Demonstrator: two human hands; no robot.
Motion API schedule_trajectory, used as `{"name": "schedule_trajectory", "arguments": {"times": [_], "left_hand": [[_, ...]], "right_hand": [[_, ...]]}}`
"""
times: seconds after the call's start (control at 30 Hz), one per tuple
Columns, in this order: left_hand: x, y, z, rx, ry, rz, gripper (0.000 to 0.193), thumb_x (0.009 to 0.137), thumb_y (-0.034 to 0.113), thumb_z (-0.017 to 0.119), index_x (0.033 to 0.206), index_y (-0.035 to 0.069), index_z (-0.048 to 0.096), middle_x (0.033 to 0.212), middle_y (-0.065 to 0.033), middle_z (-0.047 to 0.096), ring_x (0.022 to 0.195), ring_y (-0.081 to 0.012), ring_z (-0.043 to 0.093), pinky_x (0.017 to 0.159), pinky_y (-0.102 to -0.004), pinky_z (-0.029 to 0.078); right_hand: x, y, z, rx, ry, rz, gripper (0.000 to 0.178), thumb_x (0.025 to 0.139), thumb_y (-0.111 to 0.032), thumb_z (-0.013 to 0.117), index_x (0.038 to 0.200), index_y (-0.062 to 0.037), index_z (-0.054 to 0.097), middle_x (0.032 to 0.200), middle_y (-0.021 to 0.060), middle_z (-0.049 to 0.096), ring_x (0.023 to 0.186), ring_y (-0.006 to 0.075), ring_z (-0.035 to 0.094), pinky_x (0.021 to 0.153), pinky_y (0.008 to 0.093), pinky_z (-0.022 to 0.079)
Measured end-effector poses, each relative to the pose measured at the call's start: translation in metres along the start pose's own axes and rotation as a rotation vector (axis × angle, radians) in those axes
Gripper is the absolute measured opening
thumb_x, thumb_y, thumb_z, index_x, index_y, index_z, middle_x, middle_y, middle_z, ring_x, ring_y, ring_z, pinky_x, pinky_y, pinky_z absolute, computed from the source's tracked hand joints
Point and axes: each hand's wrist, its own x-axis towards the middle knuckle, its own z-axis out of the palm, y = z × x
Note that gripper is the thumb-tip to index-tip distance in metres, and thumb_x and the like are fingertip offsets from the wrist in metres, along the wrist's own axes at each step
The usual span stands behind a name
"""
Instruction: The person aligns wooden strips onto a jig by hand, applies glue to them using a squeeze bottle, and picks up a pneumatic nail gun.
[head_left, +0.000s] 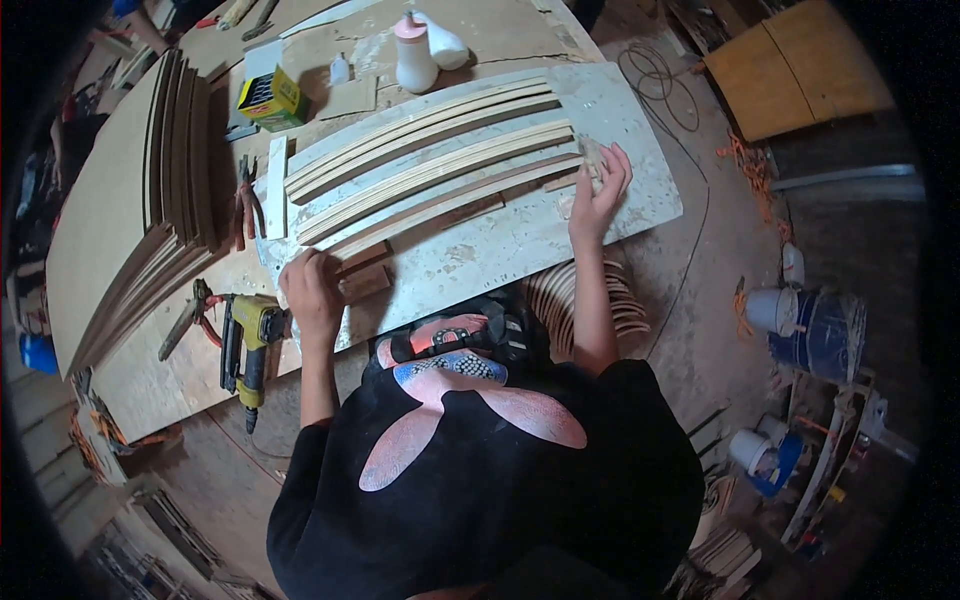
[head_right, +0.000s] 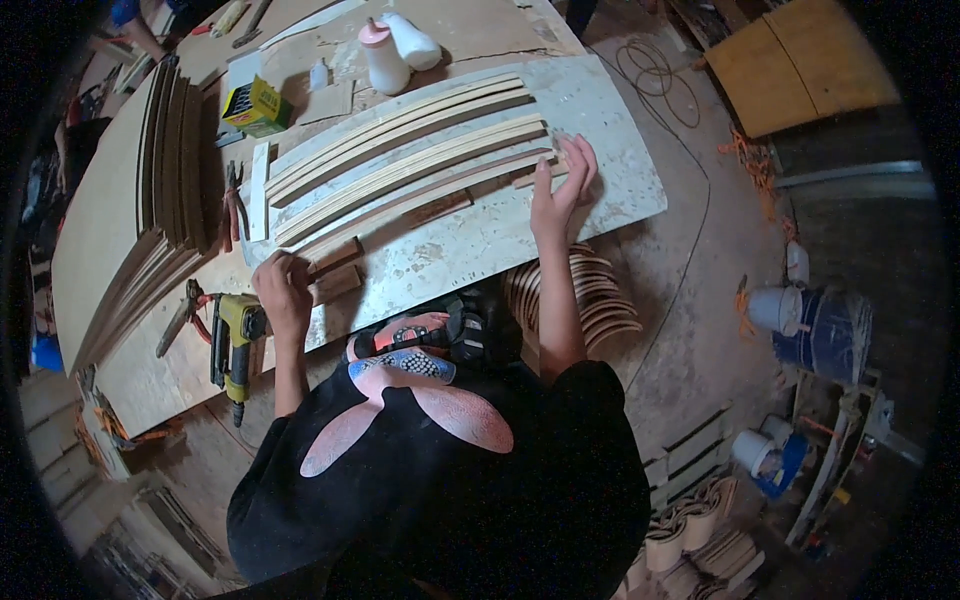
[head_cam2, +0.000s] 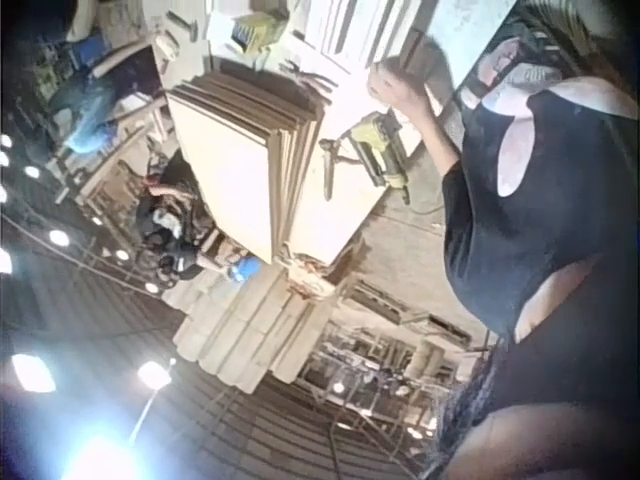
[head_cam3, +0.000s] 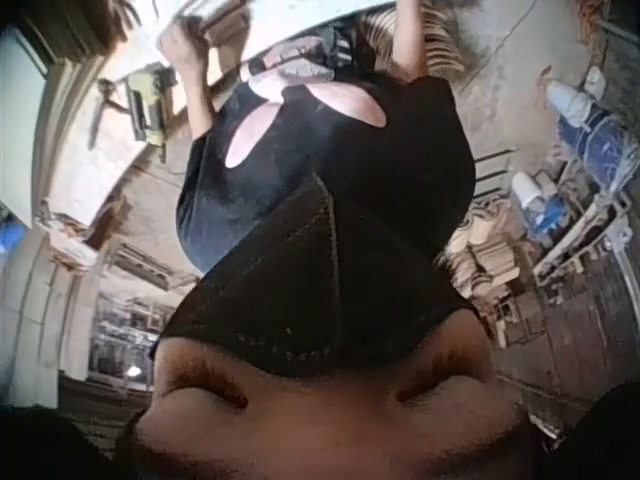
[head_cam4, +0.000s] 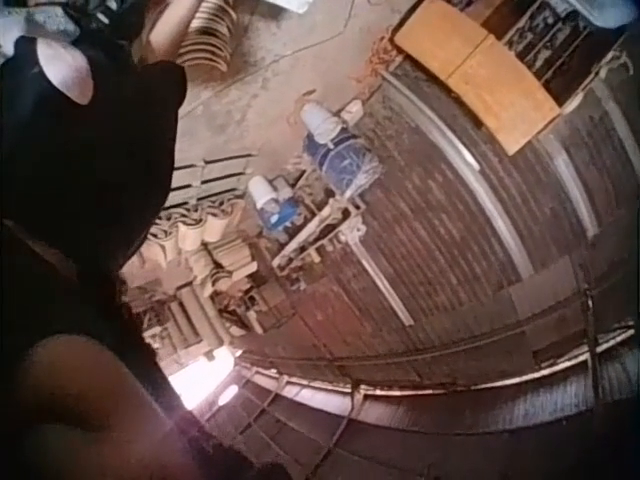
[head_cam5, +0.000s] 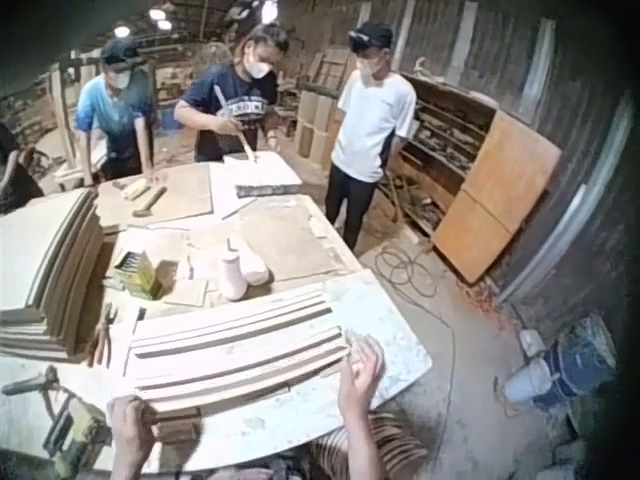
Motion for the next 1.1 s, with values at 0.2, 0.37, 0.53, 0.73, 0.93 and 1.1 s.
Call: {"name": "schedule_trajectory", "arguments": {"times": [0.2, 0.37, 0.53, 0.73, 0.93, 1.1], "left_hand": [[-0.015, 0.005, -0.010, -0.189, -0.190, -0.219, 0.039, 0.062, -0.006, 0.058, 0.097, 0.003, 0.046, 0.084, -0.0109, 0.052, 0.080, -0.0278, 0.049, 0.072, -0.0355, 0.035], [-0.007, 0.005, 0.016, -0.212, -0.274, -0.055, 0.046, 0.056, -0.009, 0.057, 0.100, 0.003, 0.045, 0.087, -0.0125, 0.049, 0.083, -0.0290, 0.047, 0.075, -0.0350, 0.034], [-0.017, 0.000, 0.019, -0.254, -0.296, -0.030, 0.043, 0.058, -0.008, 0.056, 0.098, 0.003, 0.046, 0.084, -0.0119, 0.049, 0.080, -0.0278, 0.047, 0.073, -0.0346, 0.034], [-0.013, 0.010, 0.036, -0.272, -0.363, -0.069, 0.051, 0.055, -0.005, 0.056, 0.104, 0.004, 0.045, 0.087, -0.0125, 0.048, 0.085, -0.0278, 0.046, 0.076, -0.0359, 0.034], [0.001, 0.018, 0.031, -0.182, -0.499, -0.107, 0.047, 0.063, 0.003, 0.058, 0.108, 0.006, 0.045, 0.100, -0.0113, 0.049, 0.096, -0.0257, 0.045, 0.086, -0.0371, 0.029], [0.002, 0.043, 0.043, -0.070, -0.417, 0.121, 0.040, 0.072, 0.012, 0.056, 0.111, 0.011, 0.048, 0.108, -0.0052, 0.051, 0.104, -0.0211, 0.045, 0.093, -0.0375, 0.027]], "right_hand": [[-0.020, 0.018, -0.026, -0.317, 0.013, 0.035, 0.031, 0.076, -0.009, 0.050, 0.106, -0.0017, 0.043, 0.115, 0.0138, 0.037, 0.105, 0.0272, 0.038, 0.089, 0.0355, 0.029], [-0.040, 0.064, -0.028, -0.680, 0.140, 0.155, 0.032, 0.076, -0.017, 0.052, 0.104, -0.0022, 0.046, 0.111, 0.0120, 0.043, 0.107, 0.0296, 0.035, 0.092, 0.0401, 0.023], [-0.042, 0.071, -0.028, -0.864, -0.012, 0.210, 0.030, 0.078, -0.023, 0.047, 0.103, -0.0049, 0.048, 0.111, 0.0074, 0.046, 0.110, 0.0238, 0.035, 0.093, 0.0395, 0.022], [-0.042, 0.071, -0.027, -0.883, -0.001, 0.221, 0.030, 0.079, -0.023, 0.046, 0.103, -0.0053, 0.048, 0.111, 0.0071, 0.047, 0.111, 0.0222, 0.035, 0.093, 0.0386, 0.022], [-0.039, 0.060, -0.026, -0.831, 0.019, 0.240, 0.037, 0.078, -0.019, 0.047, 0.114, -0.0067, 0.043, 0.118, 0.0080, 0.042, 0.113, 0.0246, 0.034, 0.095, 0.0398, 0.021], [-0.037, 0.053, -0.025, -0.899, -0.135, 0.080, 0.050, 0.074, -0.008, 0.047, 0.122, -0.0145, 0.036, 0.127, 0.0097, 0.032, 0.115, 0.0285, 0.029, 0.095, 0.0434, 0.022]]}}
